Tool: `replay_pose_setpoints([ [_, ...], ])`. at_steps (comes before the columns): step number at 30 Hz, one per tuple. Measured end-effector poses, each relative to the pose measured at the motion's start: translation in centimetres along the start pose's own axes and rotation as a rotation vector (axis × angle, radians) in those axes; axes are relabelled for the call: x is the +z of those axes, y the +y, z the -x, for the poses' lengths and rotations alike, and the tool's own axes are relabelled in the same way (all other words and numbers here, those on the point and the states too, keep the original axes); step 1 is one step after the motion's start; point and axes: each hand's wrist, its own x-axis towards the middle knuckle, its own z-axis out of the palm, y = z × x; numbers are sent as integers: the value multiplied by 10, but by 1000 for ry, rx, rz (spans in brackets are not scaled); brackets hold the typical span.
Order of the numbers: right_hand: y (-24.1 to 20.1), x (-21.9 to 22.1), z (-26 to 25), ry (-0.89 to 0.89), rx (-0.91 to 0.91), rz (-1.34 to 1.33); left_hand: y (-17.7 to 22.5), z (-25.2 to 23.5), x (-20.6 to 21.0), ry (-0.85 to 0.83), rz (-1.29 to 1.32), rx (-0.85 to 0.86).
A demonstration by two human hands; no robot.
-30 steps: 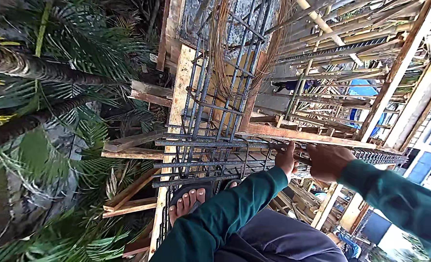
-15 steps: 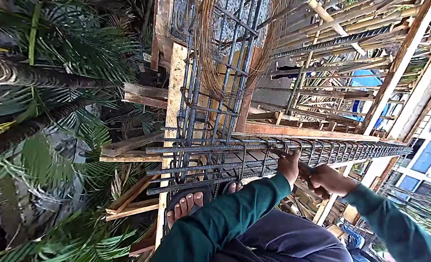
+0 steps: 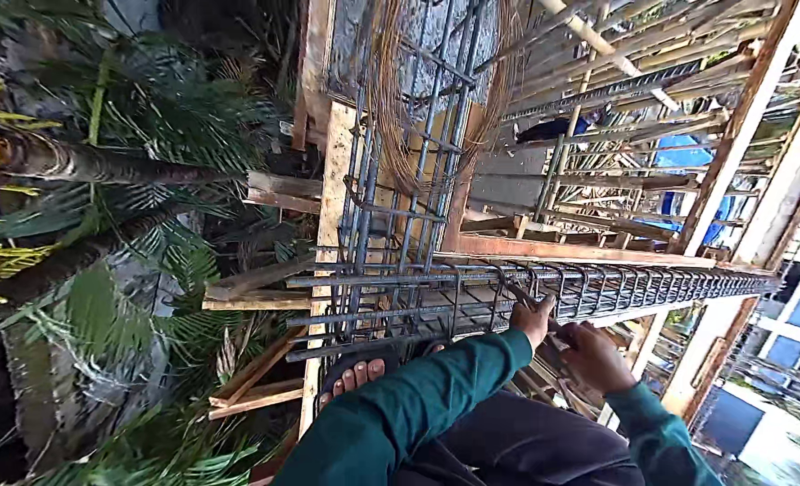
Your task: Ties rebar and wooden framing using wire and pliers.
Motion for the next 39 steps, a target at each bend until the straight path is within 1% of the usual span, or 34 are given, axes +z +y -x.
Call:
replay_pose_setpoints([
  [1, -6, -14, 3, 48, -22, 69, 3, 1, 5, -9, 71, -17],
  [3, -22, -41, 4, 75, -46, 163, 10, 3, 11, -44, 200, -56],
  [6, -47, -69, -2, 15, -34, 300, 14, 1, 11, -86, 265, -88],
  [10, -67, -80, -4, -6, -49, 459, 25, 8, 10, -81, 348, -93],
  [12, -71, -80, -1, 20, -87, 533, 27, 9, 11, -57, 374, -77],
  [14, -64, -74, 2, 94, -216, 630, 25, 7, 11, -34, 365, -60],
  [16, -56, -64, 12, 166, -347, 781, 25, 7, 10, -11, 353, -58],
  [17, -56, -59, 19, 196, -372, 862, 27, 7, 9, -2, 354, -67],
  [19, -53, -43, 27, 322, -388, 998, 34, 8, 10, 9, 383, -97],
  [21, -43, -37, 16, 490, -452, 1099, 42, 9, 11, -4, 436, -126],
  [22, -40, -40, 7, 527, -491, 1090, 46, 11, 11, -17, 465, -130],
  [23, -44, -48, 1, 502, -498, 1059, 50, 12, 12, -23, 480, -124],
  [24, -56, -57, 0, 392, -439, 1022, 52, 15, 13, -15, 478, -112],
  [27, -103, -83, 2, -103, -41, 859, 47, 26, 17, 20, 378, -78],
  [28, -108, -89, -3, -192, 34, 771, 46, 28, 16, 28, 350, -65],
  [30, -96, -94, -17, -299, 118, 550, 44, 32, 14, 44, 323, -51],
  [31, -84, -94, -24, -358, 156, 397, 44, 33, 11, 42, 308, -51],
  [32, -66, -91, -28, -428, 201, 172, 43, 35, 8, 27, 279, -57],
  [34, -28, -78, -31, -606, 329, -408, 34, 35, 3, -24, 227, -49],
  [35, -14, -68, -28, -658, 358, -585, 26, 32, 4, -22, 194, -24],
  [36, -7, -60, -24, -655, 364, -660, 19, 29, 5, -8, 158, 15],
  [37, -8, -54, -21, -614, 340, -634, 15, 26, 5, 10, 124, 47],
  [38, -16, -52, -16, -532, 289, -514, 15, 25, 3, 15, 104, 47],
  [39, -27, -52, -9, -419, 216, -290, 17, 25, 2, 21, 108, 20],
])
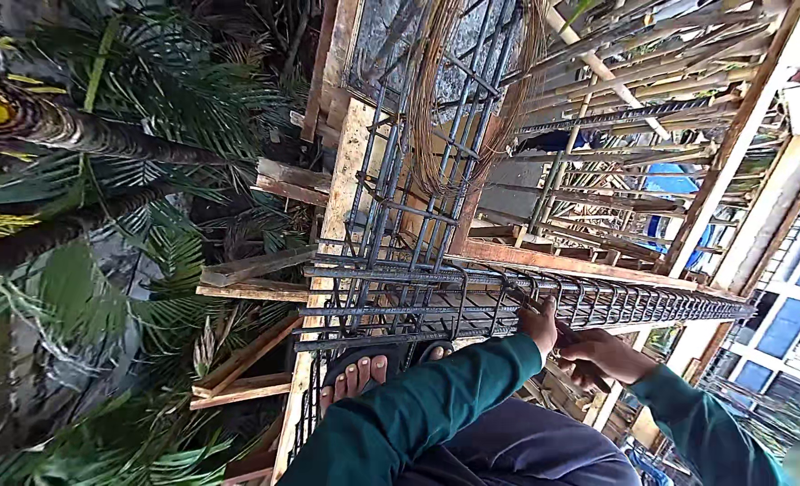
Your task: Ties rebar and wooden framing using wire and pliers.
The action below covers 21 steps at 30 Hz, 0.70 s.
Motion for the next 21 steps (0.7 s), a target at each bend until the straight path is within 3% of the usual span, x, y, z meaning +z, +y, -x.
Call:
replay_pose_setpoints([
  [2, -21, 7, 19, 257, -62, 442, 5, -1, 1, -6, 59, -59],
  [4, -35, 6, 32, 378, -87, 654, 8, -1, 3, -30, 101, -97],
  [10, -49, -29, 19, 304, -89, 614, 14, -4, 10, -48, 94, -105],
  [16, -31, -50, 3, 223, -118, 403, 12, -3, 12, -28, 72, -104],
  [21, -47, -25, 25, 339, -87, 664, 10, -5, -1, -48, 54, -56],
])
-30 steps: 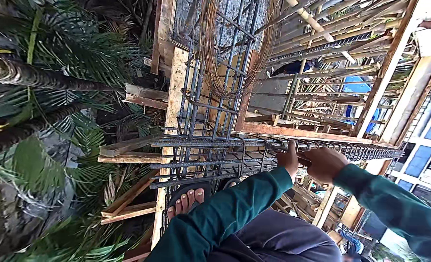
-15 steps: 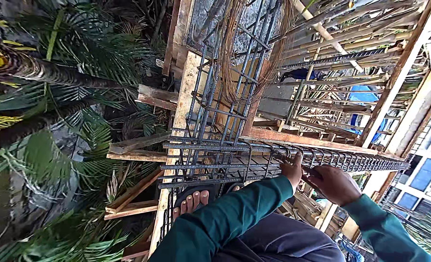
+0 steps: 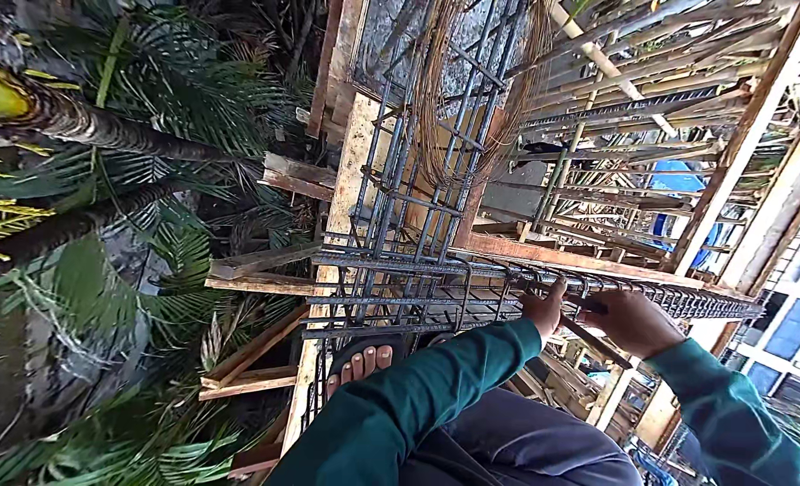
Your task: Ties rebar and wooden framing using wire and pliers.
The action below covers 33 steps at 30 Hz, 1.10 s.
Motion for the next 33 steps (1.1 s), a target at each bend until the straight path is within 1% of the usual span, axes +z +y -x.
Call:
replay_pose_setpoints([
  [2, -14, -2, 11, 42, -2, 150, -1, -7, -4, -7, 13, 21],
  [3, -18, 0, 15, 96, -20, 227, -1, -10, -5, -23, 34, 19],
  [5, -19, 9, 19, 263, -113, 376, 2, -12, -4, -43, 78, 12],
  [7, -16, 22, 22, 459, -255, 504, 6, -12, -1, -1, 75, 17],
  [8, -17, 26, 26, 510, -295, 567, 11, -11, 1, 18, 71, 16],
  [11, -20, 43, 35, 526, -242, 719, 20, -6, 6, 81, 37, -7],
  [13, -5, 51, 20, 674, -301, 791, 22, -4, 6, 81, 20, -30],
  [14, 0, 49, 14, 689, -324, 766, 23, -3, 7, 76, 20, -35],
  [15, -5, 41, 13, 604, -279, 709, 26, -1, 6, 71, 28, -35],
  [16, -17, 30, 17, 442, -184, 639, 27, 1, 6, 72, 31, -28],
  [18, -47, 1, 23, 48, 44, 478, 21, 8, 5, 52, 11, -23],
  [19, -53, -11, 18, -101, 129, 370, 16, 14, 6, 36, -3, -26],
  [20, -49, -17, 9, -202, 184, 242, 10, 20, 6, -1, 2, -30],
  [21, -38, -18, -1, -266, 212, 87, 5, 24, 6, -50, 4, -34],
  [22, -23, -13, -8, -324, 233, -143, 0, 24, 7, -75, 15, -26],
  [24, 4, 3, -13, -497, 358, -706, -10, 15, 7, -91, 65, -5],
  [25, 13, 12, -12, -541, 386, -863, -13, 6, 5, -93, 87, 1],
  [26, 16, 20, -10, -531, 383, -916, -12, -2, 3, -88, 107, 5],
  [27, 14, 25, -5, -467, 350, -873, -11, -6, 2, -66, 116, 11],
  [28, 8, 26, 0, -376, 287, -734, -10, -6, 1, -61, 123, 10],
  [31, -17, 22, 33, -29, 33, -10, -4, -1, 1, -27, 159, -15],
  [32, -23, 27, 44, 90, -45, 214, -1, -1, 2, -1, 172, -35],
  [33, -22, 37, 49, 250, -132, 403, 3, 0, 5, 25, 178, -60],
])
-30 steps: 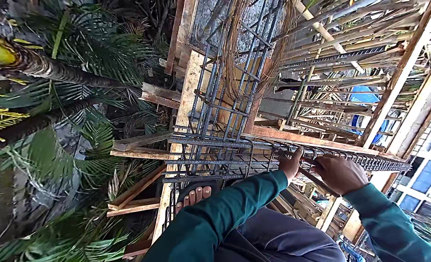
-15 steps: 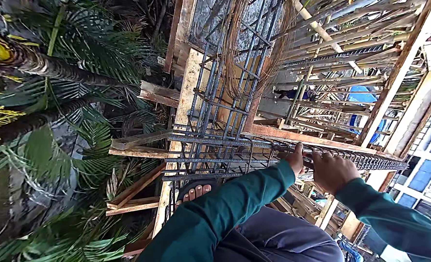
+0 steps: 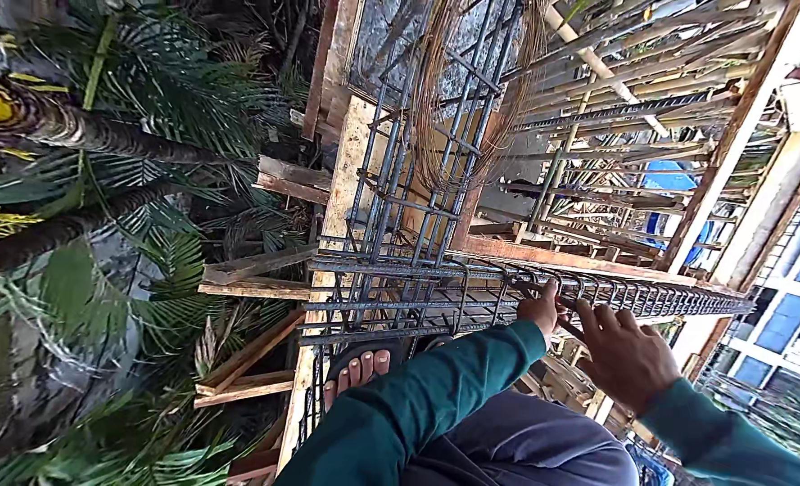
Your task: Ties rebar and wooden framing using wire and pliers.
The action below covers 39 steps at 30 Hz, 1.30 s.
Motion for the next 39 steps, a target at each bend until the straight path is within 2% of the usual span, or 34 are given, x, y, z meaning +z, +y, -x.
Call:
replay_pose_setpoints([
  [2, 5, 24, -4, 299, -93, 230, 3, 2, 5, 42, -9, -24],
  [3, 12, 28, -10, 317, -102, 227, 2, 3, 6, 55, -37, -13],
  [4, 18, 21, -16, 199, -59, 133, 0, 3, 6, 60, -78, 21],
  [6, 26, -7, -36, -270, 122, -145, -9, 3, 1, 64, -154, 136],
  [8, 36, -4, -48, -485, 180, -325, -16, 8, -6, 19, -226, 171],
  [10, 35, -1, -51, -536, 210, -302, -14, 11, -8, -71, -249, 129],
  [13, 17, 0, -58, -555, 291, -163, -8, 13, -5, -171, -127, 45],
  [17, 25, 20, -71, -506, 291, -112, -8, 15, -10, -162, -164, 24],
  [21, 29, 29, -79, -562, 289, -165, -11, 13, -15, -90, -273, 32],
  [23, 30, 33, -80, -640, 335, -356, -15, 9, -14, -70, -323, 41],
  [25, 38, 41, -74, -819, 431, -837, -14, 9, -15, -67, -357, 10],
  [26, 43, 43, -73, -917, 467, -1015, -11, 10, -15, -76, -365, -17],
  [27, 46, 43, -73, -939, 467, -1081, -8, 12, -14, -81, -368, -28],
  [29, 41, 34, -67, -779, 418, -971, -1, 13, -13, -90, -337, -41],
  [33, 15, 7, -26, -303, 166, -240, 10, 15, -5, -57, -232, -102],
  [36, 15, 30, -18, -14, 62, 114, 21, 19, 5, -44, -179, -143],
  [37, 20, 33, -25, -60, 85, 125, 19, 19, 7, -55, -173, -147],
  [39, 32, 22, -44, -305, 152, -12, 16, 22, 3, -101, -196, -109],
])
